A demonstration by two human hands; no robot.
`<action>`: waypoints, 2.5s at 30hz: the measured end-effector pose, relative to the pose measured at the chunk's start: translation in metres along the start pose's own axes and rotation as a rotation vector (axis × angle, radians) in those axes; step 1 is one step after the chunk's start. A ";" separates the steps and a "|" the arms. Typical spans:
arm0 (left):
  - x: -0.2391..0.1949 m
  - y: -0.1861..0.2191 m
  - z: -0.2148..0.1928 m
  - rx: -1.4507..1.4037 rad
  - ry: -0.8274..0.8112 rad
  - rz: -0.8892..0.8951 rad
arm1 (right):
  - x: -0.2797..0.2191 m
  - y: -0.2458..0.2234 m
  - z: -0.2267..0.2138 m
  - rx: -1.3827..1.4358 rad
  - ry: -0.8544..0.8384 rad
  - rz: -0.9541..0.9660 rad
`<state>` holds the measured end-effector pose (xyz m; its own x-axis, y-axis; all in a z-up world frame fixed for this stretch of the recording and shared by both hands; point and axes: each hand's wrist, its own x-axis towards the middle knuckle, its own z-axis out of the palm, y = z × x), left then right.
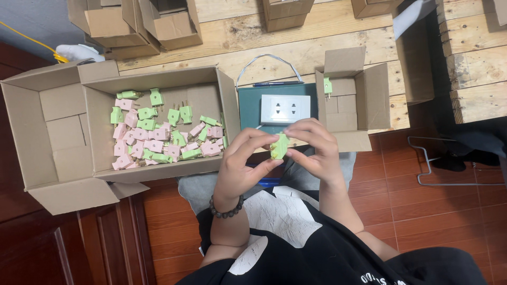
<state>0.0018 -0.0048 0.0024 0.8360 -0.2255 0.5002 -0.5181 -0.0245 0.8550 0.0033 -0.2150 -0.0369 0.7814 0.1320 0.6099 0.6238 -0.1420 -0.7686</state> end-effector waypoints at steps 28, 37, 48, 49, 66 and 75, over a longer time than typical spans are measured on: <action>-0.002 -0.084 0.005 -0.569 0.071 -0.329 | -0.059 0.046 0.039 0.146 0.218 0.438; 0.062 -0.112 -0.004 0.611 -0.531 -0.311 | -0.121 0.126 0.049 -0.726 -0.011 0.167; 0.048 -0.267 0.084 1.074 -0.802 -0.079 | -0.136 0.173 0.054 -0.882 0.004 0.128; 0.048 -0.261 0.086 1.072 -0.805 -0.083 | -0.137 0.178 0.055 -0.881 0.002 0.132; 0.032 -0.263 0.095 1.120 -0.734 -0.057 | -0.147 0.192 0.068 -1.091 -0.049 0.160; 0.099 -0.162 0.047 0.722 -0.785 -0.332 | -0.141 0.183 0.065 -1.101 -0.077 0.156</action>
<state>0.1598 -0.0686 -0.0933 0.7385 -0.6491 -0.1822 -0.4868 -0.7003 0.5220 0.0061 -0.1961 -0.2756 0.8733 0.0918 0.4784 0.2214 -0.9496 -0.2220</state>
